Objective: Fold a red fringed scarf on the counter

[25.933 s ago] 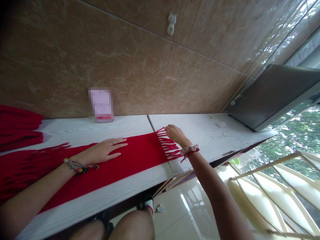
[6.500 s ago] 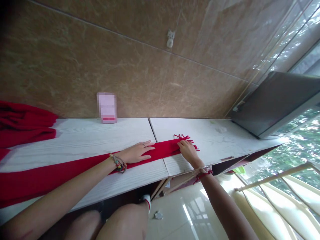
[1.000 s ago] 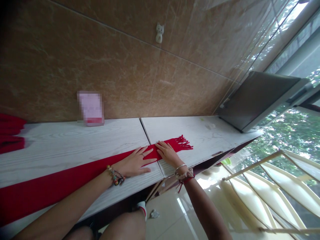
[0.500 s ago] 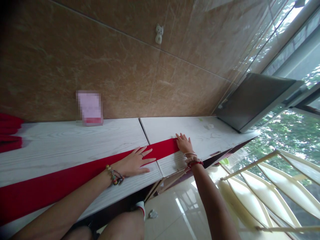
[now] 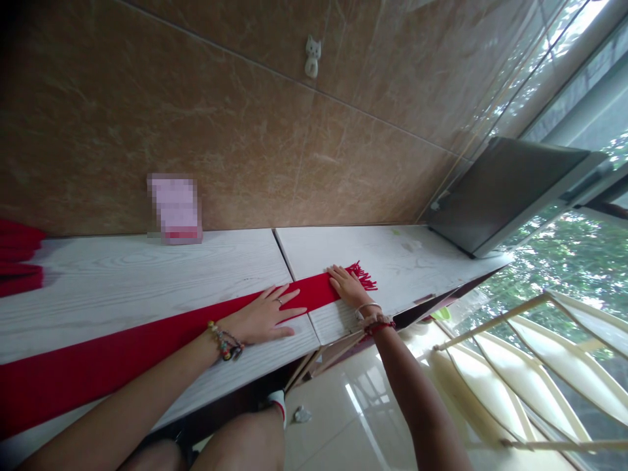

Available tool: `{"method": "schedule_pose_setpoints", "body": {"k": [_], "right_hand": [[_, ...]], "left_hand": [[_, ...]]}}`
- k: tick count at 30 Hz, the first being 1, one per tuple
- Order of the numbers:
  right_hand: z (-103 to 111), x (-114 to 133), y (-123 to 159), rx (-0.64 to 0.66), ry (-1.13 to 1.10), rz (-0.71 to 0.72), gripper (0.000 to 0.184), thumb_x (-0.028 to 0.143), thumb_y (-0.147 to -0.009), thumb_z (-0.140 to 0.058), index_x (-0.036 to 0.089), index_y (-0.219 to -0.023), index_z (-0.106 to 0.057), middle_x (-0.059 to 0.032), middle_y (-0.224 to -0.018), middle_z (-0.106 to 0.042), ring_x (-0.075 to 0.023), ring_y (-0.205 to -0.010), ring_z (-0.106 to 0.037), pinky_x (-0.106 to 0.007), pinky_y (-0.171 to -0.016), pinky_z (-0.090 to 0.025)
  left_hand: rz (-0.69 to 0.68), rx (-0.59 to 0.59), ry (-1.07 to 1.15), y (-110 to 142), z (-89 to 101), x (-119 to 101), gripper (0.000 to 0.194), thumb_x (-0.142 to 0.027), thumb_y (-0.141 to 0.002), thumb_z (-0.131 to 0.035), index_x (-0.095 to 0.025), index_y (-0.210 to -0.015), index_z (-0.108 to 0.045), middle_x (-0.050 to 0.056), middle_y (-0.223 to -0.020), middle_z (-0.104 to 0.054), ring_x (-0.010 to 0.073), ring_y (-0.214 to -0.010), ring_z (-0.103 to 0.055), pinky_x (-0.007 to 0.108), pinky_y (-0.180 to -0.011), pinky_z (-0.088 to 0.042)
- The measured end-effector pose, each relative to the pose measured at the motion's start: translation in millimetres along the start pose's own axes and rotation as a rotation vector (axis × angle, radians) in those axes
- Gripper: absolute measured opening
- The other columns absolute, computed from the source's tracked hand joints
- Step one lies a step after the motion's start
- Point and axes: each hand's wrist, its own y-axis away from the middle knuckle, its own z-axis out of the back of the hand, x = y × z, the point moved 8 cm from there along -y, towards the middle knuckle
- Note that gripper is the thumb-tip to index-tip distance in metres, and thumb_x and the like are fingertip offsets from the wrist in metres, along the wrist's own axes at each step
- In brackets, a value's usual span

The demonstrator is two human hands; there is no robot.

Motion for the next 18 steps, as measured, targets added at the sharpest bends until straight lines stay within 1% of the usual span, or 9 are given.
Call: {"method": "schedule_pose_setpoints", "body": {"k": [2, 4, 7, 9, 11, 13, 15, 16, 18], "right_hand": [[2, -19, -1, 0.017, 0.055, -0.066, 0.041, 0.029, -0.092, -0.029, 0.023, -0.131, -0.042, -0.0073, -0.137, -0.042, -0.0225, -0.129, -0.032, -0.047, -0.102, -0.029], [7, -35, -2, 0.031, 0.101, -0.157, 0.040, 0.027, -0.092, -0.029, 0.024, -0.129, -0.044, -0.0082, -0.136, -0.043, -0.0250, -0.128, -0.033, -0.052, -0.100, -0.030], [18, -45, -5, 0.008, 0.136, -0.279, 0.039, 0.027, -0.091, -0.032, 0.021, -0.126, -0.047, -0.0129, -0.135, -0.044, -0.0301, -0.126, -0.035, -0.059, -0.097, -0.029], [25, -32, -8, -0.059, 0.109, -0.263, 0.039, 0.027, -0.090, -0.033, 0.019, -0.127, -0.046, -0.0151, -0.135, -0.042, -0.0305, -0.127, -0.034, -0.059, -0.098, -0.028], [25, -4, -11, -0.111, 0.037, -0.139, 0.041, 0.029, -0.090, -0.034, 0.019, -0.129, -0.044, -0.0141, -0.137, -0.040, -0.0280, -0.128, -0.031, -0.054, -0.100, -0.028], [17, 28, -11, -0.096, -0.045, 0.023, 0.042, 0.032, -0.091, -0.034, 0.021, -0.130, -0.043, -0.0119, -0.138, -0.039, -0.0249, -0.129, -0.030, -0.049, -0.102, -0.029], [6, 49, -9, -0.046, -0.095, 0.127, 0.042, 0.034, -0.091, -0.034, 0.022, -0.129, -0.043, -0.0104, -0.137, -0.041, -0.0231, -0.129, -0.032, -0.047, -0.102, -0.030], [3, 53, -8, -0.028, -0.107, 0.147, 0.041, 0.035, -0.091, -0.033, 0.022, -0.129, -0.044, -0.0101, -0.136, -0.042, -0.0225, -0.128, -0.033, -0.046, -0.102, -0.031], [1, 50, -7, -0.024, -0.114, 0.157, 0.040, 0.033, -0.091, -0.032, 0.021, -0.127, -0.046, -0.0099, -0.133, -0.046, -0.0218, -0.126, -0.036, -0.046, -0.102, -0.031]], "left_hand": [[0.002, 0.005, -0.001, 0, -0.3, 0, 0.053, -0.059, -0.083, -0.036, -0.033, -0.129, -0.041, 0.007, -0.144, -0.028, 0.0312, -0.133, -0.017, 0.051, -0.103, -0.017], [0.007, 0.014, -0.005, 1, -0.7, 1, 0.053, -0.059, -0.083, -0.036, -0.033, -0.129, -0.041, 0.008, -0.144, -0.028, 0.0321, -0.133, -0.017, 0.051, -0.102, -0.017], [0.008, 0.005, -0.014, 1, -0.3, 1, 0.053, -0.059, -0.084, -0.036, -0.032, -0.129, -0.042, 0.008, -0.144, -0.029, 0.0324, -0.133, -0.017, 0.051, -0.102, -0.018], [0.003, -0.011, -0.015, 1, 0.1, 1, 0.052, -0.058, -0.084, -0.035, -0.032, -0.129, -0.042, 0.008, -0.144, -0.030, 0.0320, -0.132, -0.019, 0.051, -0.102, -0.018], [0.003, -0.025, -0.015, 1, 0.1, 1, 0.051, -0.058, -0.085, -0.035, -0.032, -0.128, -0.043, 0.008, -0.142, -0.032, 0.0310, -0.132, -0.021, 0.050, -0.102, -0.019], [0.002, -0.039, -0.017, 0, 0.2, 1, 0.050, -0.056, -0.085, -0.034, -0.032, -0.128, -0.043, 0.008, -0.142, -0.034, 0.0296, -0.131, -0.022, 0.050, -0.102, -0.019], [0.000, -0.047, -0.021, 0, 0.1, 1, 0.049, -0.055, -0.086, -0.034, -0.031, -0.128, -0.043, 0.007, -0.142, -0.034, 0.0285, -0.131, -0.022, 0.049, -0.102, -0.018], [-0.002, -0.047, -0.022, 0, -0.1, 1, 0.049, -0.055, -0.086, -0.033, -0.032, -0.129, -0.042, 0.007, -0.142, -0.034, 0.0283, -0.132, -0.022, 0.049, -0.103, -0.018], [0.002, -0.039, -0.023, 0, -0.6, 1, 0.050, -0.055, -0.086, -0.033, -0.032, -0.129, -0.042, 0.006, -0.142, -0.033, 0.0286, -0.132, -0.021, 0.049, -0.103, -0.018]]}}
